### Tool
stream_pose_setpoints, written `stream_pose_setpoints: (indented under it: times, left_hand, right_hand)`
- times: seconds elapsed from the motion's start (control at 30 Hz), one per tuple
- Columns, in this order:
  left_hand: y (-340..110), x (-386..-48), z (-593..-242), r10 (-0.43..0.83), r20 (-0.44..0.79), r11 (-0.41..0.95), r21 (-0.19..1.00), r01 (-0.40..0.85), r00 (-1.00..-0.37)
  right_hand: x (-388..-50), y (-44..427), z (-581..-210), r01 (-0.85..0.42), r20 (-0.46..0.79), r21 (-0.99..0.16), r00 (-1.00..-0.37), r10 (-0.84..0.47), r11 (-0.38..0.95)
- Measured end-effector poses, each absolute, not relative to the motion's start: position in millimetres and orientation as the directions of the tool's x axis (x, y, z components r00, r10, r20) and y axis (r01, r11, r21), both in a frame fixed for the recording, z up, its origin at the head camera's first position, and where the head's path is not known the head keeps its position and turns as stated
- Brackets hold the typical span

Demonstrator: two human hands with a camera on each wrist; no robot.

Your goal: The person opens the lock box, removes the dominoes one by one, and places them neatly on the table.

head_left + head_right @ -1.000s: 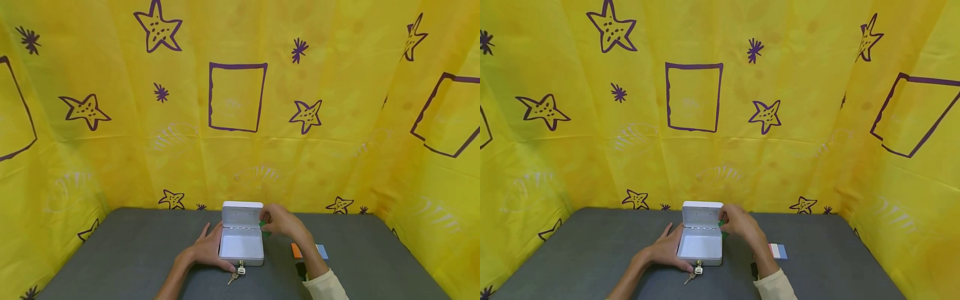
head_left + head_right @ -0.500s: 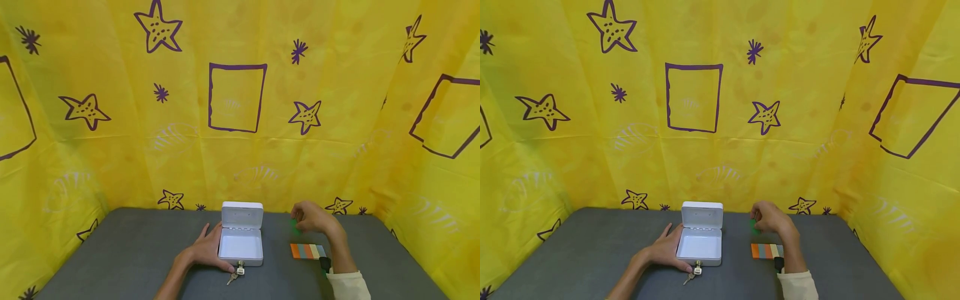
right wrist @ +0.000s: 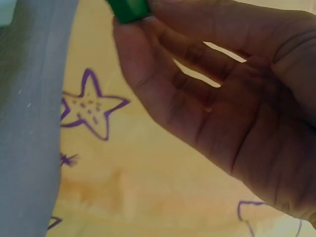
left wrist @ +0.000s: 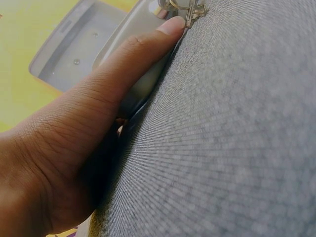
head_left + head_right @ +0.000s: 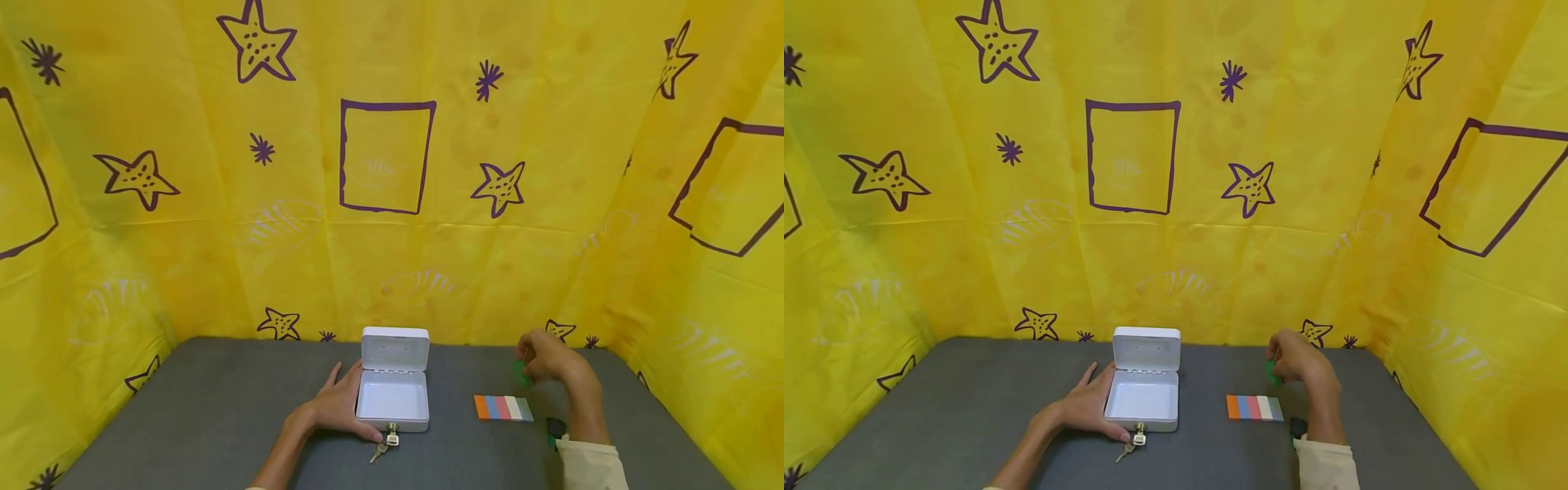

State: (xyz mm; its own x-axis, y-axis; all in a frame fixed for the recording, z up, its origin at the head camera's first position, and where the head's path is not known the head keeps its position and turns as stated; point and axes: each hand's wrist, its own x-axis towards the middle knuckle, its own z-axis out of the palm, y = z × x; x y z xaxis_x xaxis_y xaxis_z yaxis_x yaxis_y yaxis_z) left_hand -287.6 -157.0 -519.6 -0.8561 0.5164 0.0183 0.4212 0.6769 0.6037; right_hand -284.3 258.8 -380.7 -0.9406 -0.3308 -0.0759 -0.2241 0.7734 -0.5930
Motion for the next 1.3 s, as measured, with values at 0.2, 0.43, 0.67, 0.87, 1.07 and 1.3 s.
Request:
stream_pose_setpoints:
  times: [0.2,0.43,0.67,0.87,1.07,1.3]
  left_hand:
    - [-158,-287,-518,0.517,0.015,0.678,0.603,0.42,-0.856]
    - [-159,-288,-521,0.53,0.04,0.66,0.609,0.441,-0.847]
    - [-158,-287,-520,0.525,0.049,0.659,0.61,0.441,-0.85]
    - [-158,-287,-521,0.522,0.03,0.67,0.603,0.432,-0.852]
    - [-160,-288,-525,0.535,0.065,0.644,0.614,0.456,-0.842]
    - [-162,-289,-528,0.527,0.058,0.642,0.626,0.442,-0.848]
  right_hand:
    - [-284,268,-391,-0.127,-0.174,-0.516,-0.953,-0.248,0.847]
    - [-283,271,-410,-0.039,-0.269,-0.459,-0.946,-0.181,0.887]
    - [-285,271,-417,0.008,-0.319,-0.444,-0.936,-0.15,0.896]
    - [-288,270,-424,0.032,-0.347,-0.443,-0.928,-0.139,0.896]
    - [-287,267,-427,0.054,-0.352,-0.434,-0.929,-0.114,0.899]
    - [-290,266,-426,0.056,-0.373,-0.416,-0.921,-0.114,0.908]
